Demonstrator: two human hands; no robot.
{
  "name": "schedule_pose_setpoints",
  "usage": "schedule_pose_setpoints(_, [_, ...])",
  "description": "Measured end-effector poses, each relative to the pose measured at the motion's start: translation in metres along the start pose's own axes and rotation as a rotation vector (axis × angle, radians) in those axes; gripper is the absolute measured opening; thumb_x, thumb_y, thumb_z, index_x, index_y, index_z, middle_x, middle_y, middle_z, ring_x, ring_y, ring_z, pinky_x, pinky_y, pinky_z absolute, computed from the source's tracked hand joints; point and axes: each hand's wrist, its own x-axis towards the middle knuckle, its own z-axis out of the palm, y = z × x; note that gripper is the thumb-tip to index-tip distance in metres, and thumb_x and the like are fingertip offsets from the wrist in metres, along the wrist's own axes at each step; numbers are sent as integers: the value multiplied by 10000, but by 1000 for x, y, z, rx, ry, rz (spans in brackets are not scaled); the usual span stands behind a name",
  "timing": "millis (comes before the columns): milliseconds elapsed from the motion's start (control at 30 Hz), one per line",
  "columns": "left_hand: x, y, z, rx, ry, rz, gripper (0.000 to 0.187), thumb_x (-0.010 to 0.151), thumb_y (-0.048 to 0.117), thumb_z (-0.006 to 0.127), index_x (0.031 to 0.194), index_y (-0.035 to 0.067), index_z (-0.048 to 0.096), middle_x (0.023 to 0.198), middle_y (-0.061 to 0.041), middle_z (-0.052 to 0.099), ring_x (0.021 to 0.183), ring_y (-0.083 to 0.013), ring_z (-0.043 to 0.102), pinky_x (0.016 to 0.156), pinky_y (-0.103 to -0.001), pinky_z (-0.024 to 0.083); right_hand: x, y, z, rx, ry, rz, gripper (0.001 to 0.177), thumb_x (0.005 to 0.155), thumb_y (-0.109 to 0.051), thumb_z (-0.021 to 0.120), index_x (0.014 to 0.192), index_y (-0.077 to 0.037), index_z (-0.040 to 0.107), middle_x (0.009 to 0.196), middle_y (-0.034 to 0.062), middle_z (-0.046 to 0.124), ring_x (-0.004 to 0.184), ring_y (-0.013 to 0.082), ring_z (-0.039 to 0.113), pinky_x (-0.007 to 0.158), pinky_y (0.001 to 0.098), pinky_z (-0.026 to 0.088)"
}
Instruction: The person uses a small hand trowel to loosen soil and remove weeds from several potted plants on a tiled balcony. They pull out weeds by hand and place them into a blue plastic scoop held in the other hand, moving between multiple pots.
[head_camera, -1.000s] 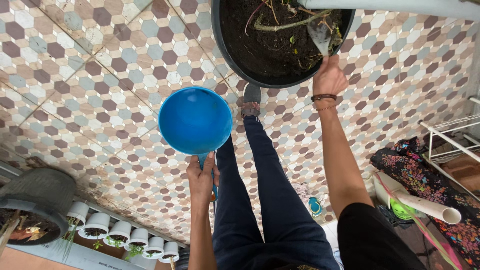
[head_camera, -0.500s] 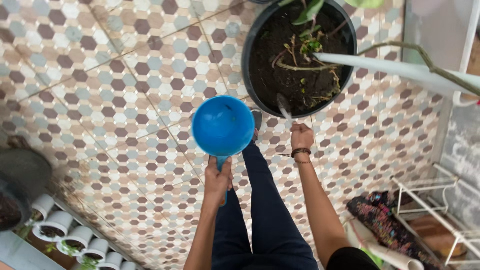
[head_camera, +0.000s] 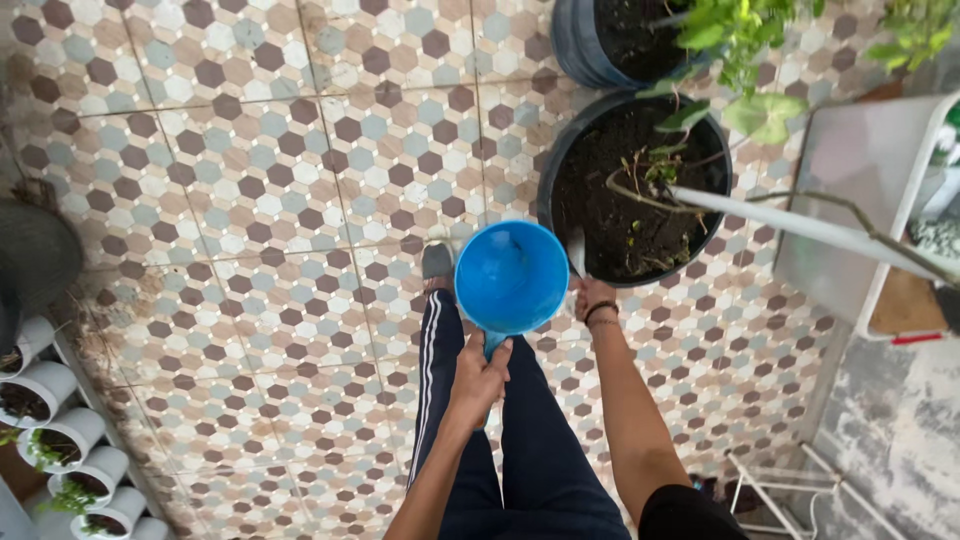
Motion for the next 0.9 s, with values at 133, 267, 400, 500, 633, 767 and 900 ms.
schedule_pose_setpoints(133, [-14,-7,-20,-69,64,33,410,945,208,622,1315,57,529,545,-41,568,377,-91,503,340,-271,407,-18,5,4,-95,80,-327,289,1041,-269,507,814,-109,586,535,-9,450,396,119,403,363,294,305])
schedule_pose_setpoints(267, [-10,-16,-45,-126,102,-7,315,959,201,655,1183,-14,601,541,-31,539,374,-94,471,336,-275,375,-53,-15,16,-114,119,-717,263,1057,-189,514,842,-81,620,572,-2,559,424,97,520,369,279,404])
schedule_pose_setpoints(400, [-4,-28,-77,-150,137,2,297,951,168,620,1186,-13,596,543,-30,543,375,-101,484,338,-274,404,-105,-71,30,-200,205,-983,250,1064,-116,505,870,-67,655,609,-12,586,456,70,512,392,273,436])
schedule_pose_setpoints(500, [4,-24,-100,-194,157,-36,308,995,194,648,1117,-78,570,572,-43,565,381,-119,496,331,-281,383,-128,-133,44,-36,100,-1214,199,1097,-94,564,936,-18,652,670,-11,567,522,68,473,457,250,361])
schedule_pose_setpoints(633, [13,-1,-131,-142,189,-57,341,937,174,635,1240,37,562,536,-45,543,356,-121,478,319,-277,381,-134,-203,61,-630,486,-1496,108,1032,-42,604,977,-8,690,798,95,671,682,204,656,561,331,537])
schedule_pose_setpoints(767, [34,25,-144,-79,175,-50,335,955,165,629,1248,14,574,547,-46,548,363,-120,479,322,-273,384,-112,-271,94,-921,820,-1260,141,921,-66,658,990,-98,777,889,227,736,802,376,724,694,464,570])
schedule_pose_setpoints(900, [63,59,-140,-45,175,-73,311,962,161,624,1218,-13,594,547,-51,557,365,-116,490,326,-262,389,-93,-321,125,-1027,854,-1154,258,822,-79,678,1048,-163,772,855,211,747,779,421,712,626,501,552])
